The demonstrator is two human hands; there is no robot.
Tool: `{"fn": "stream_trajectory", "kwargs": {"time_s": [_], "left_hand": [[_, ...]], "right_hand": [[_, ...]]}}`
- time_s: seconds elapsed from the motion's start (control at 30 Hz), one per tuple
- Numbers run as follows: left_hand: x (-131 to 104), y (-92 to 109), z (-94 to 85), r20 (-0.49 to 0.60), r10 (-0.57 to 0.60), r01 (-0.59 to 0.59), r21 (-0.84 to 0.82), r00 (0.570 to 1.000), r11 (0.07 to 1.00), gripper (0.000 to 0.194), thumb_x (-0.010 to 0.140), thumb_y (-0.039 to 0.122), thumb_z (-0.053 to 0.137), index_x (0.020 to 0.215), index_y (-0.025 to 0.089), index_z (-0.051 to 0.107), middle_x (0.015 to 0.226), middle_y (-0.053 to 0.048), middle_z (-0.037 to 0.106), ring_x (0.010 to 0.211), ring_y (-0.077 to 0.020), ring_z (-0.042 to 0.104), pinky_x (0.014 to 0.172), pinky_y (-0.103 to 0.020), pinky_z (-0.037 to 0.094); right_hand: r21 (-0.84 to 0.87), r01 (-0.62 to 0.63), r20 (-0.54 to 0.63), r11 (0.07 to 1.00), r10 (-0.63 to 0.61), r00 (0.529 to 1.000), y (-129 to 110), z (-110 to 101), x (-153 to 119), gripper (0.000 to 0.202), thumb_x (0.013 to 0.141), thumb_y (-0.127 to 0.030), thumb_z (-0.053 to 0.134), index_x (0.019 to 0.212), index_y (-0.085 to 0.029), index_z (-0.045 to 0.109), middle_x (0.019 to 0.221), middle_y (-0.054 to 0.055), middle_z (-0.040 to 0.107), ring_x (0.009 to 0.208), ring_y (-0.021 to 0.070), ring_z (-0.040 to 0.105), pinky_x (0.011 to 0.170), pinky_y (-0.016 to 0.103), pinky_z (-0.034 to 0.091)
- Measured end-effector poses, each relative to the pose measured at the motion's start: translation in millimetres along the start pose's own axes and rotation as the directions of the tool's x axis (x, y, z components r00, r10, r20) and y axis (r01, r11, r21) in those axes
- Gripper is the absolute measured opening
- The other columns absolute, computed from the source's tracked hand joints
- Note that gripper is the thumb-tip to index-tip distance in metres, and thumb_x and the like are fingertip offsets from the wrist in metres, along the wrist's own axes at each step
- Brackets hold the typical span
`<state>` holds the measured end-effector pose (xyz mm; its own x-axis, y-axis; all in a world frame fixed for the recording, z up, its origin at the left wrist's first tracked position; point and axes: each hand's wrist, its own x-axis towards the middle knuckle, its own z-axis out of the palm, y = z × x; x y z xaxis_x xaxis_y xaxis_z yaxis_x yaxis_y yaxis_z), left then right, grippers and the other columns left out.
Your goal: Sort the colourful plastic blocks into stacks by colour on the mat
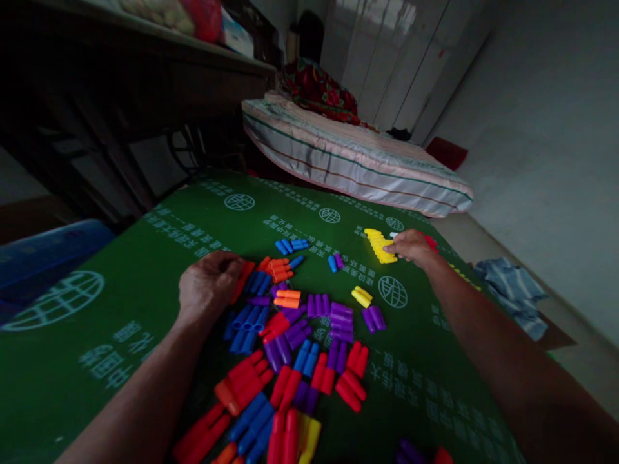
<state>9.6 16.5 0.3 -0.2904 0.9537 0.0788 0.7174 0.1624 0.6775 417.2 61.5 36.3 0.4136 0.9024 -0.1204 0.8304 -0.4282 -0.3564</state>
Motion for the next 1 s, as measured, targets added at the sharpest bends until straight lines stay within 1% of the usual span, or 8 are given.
{"fn": "stream_trajectory", "kwargs": {"time_s": [0.13,0.27,0.43,0.57,0.63,0.83,1.0], "left_hand": [[0.2,-1.1,0.8,-0.003,0.000,0.000,-0.007,1.000,1.000,0.042,0.071,0.048,0.043,0.093,0.023,0.067,0.085,-0.004,0.068,0.077,-0.0195,0.060,0.068,-0.029,0.043],[0.1,-1.0,1.1,-0.008,0.003,-0.003,-0.011,1.000,1.000,0.043,0.071,0.049,0.042,0.093,0.022,0.067,0.085,-0.004,0.068,0.075,-0.0194,0.059,0.066,-0.029,0.043],[-1.1,1.5,-0.1,-0.007,0.006,-0.006,-0.010,1.000,1.000,0.043,0.069,0.048,0.041,0.092,0.022,0.067,0.086,-0.004,0.068,0.075,-0.0197,0.058,0.070,-0.030,0.043],[-1.2,2.2,-0.7,-0.007,0.008,-0.008,-0.012,1.000,1.000,0.041,0.068,0.047,0.042,0.090,0.023,0.067,0.085,-0.004,0.068,0.076,-0.0199,0.058,0.071,-0.031,0.043],[-1.0,1.6,-0.5,-0.011,0.013,-0.013,-0.016,1.000,1.000,0.042,0.068,0.047,0.042,0.090,0.023,0.067,0.085,-0.003,0.068,0.075,-0.0196,0.058,0.070,-0.030,0.043],[0.3,-1.5,1.3,-0.022,0.025,-0.026,-0.020,0.999,0.999,0.041,0.069,0.047,0.042,0.089,0.023,0.068,0.083,-0.003,0.068,0.075,-0.0191,0.058,0.068,-0.029,0.042],[0.9,-3.6,3.5,-0.020,0.025,-0.026,-0.023,0.999,0.999,0.042,0.069,0.048,0.042,0.090,0.022,0.068,0.083,-0.003,0.068,0.073,-0.0189,0.058,0.065,-0.029,0.042]], "right_hand": [[-0.040,0.013,-0.008,0.999,-0.014,1.000,-0.9,2.8,1.6,0.026,0.067,-0.037,0.076,0.083,-0.016,0.071,0.067,0.002,0.069,0.058,0.0116,0.060,0.046,0.020,0.038],[-0.074,0.021,-0.010,0.997,-0.022,1.000,-3.1,3.1,1.4,0.027,0.068,-0.038,0.075,0.083,-0.016,0.072,0.069,0.002,0.070,0.059,0.0124,0.062,0.048,0.020,0.039],[-0.103,0.036,0.000,0.994,-0.037,0.999,-5.3,1.7,0.8,0.025,0.071,-0.039,0.073,0.080,-0.015,0.072,0.065,0.002,0.069,0.056,0.0120,0.060,0.047,0.021,0.039],[-0.129,0.034,-0.011,0.991,-0.036,0.999,-4.8,2.3,2.1,0.027,0.072,-0.043,0.072,0.075,-0.016,0.071,0.057,0.001,0.064,0.052,0.0119,0.058,0.047,0.021,0.038],[-0.139,0.031,-0.019,0.990,-0.034,0.999,-4.5,2.9,2.2,0.028,0.071,-0.044,0.072,0.074,-0.016,0.070,0.056,0.001,0.064,0.053,0.0122,0.058,0.047,0.022,0.038],[-0.134,0.046,-0.030,0.990,-0.051,0.998,-2.4,3.7,0.6,0.033,0.070,-0.049,0.072,0.079,-0.018,0.072,0.067,0.003,0.069,0.060,0.0138,0.062,0.051,0.022,0.041],[-0.111,0.054,-0.052,0.992,-0.060,0.997,0.7,4.3,2.2,0.033,0.075,-0.050,0.067,0.086,-0.020,0.073,0.077,0.004,0.073,0.067,0.0149,0.064,0.055,0.022,0.043]]}}
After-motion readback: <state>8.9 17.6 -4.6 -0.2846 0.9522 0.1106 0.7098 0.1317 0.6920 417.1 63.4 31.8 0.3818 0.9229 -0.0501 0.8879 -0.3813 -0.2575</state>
